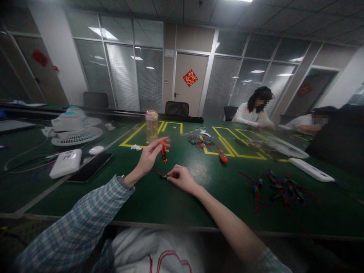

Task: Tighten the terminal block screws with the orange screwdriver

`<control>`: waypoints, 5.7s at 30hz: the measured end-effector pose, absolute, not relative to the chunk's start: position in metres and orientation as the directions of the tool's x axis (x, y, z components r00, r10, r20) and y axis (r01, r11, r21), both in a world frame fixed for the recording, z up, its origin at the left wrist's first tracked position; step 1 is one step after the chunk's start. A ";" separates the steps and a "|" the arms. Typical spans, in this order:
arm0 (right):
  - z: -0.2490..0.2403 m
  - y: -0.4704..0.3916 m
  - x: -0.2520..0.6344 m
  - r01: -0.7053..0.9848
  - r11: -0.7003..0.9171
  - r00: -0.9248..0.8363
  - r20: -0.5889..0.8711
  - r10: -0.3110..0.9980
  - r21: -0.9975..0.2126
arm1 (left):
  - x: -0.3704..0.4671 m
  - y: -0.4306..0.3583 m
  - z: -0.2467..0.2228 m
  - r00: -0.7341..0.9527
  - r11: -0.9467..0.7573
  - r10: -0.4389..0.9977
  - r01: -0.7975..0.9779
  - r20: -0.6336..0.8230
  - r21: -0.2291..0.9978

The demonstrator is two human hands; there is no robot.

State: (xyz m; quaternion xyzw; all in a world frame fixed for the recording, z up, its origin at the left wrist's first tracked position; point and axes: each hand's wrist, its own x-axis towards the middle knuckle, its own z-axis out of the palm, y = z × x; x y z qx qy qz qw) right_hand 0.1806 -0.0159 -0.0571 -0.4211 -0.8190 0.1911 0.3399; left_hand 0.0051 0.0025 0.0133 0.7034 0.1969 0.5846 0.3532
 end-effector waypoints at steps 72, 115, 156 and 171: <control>-0.057 -0.019 0.181 0.563 0.601 -0.432 0.418 0.799 -0.568 | 0.005 0.000 0.009 0.181 -0.775 0.630 0.088 0.755 0.625; -0.056 -0.018 0.184 0.554 0.586 -0.432 0.398 0.809 -0.591 | 0.006 0.003 0.010 0.195 -0.760 0.650 0.153 0.735 0.631; -0.056 -0.016 0.183 0.555 0.549 -0.418 0.361 0.834 -0.625 | 0.008 -0.006 0.014 0.058 -0.780 0.625 0.076 0.778 0.621; -0.053 -0.016 0.184 0.604 0.530 -0.418 0.330 0.846 -0.595 | 0.008 -0.007 0.014 0.114 -0.741 0.667 0.004 0.736 0.672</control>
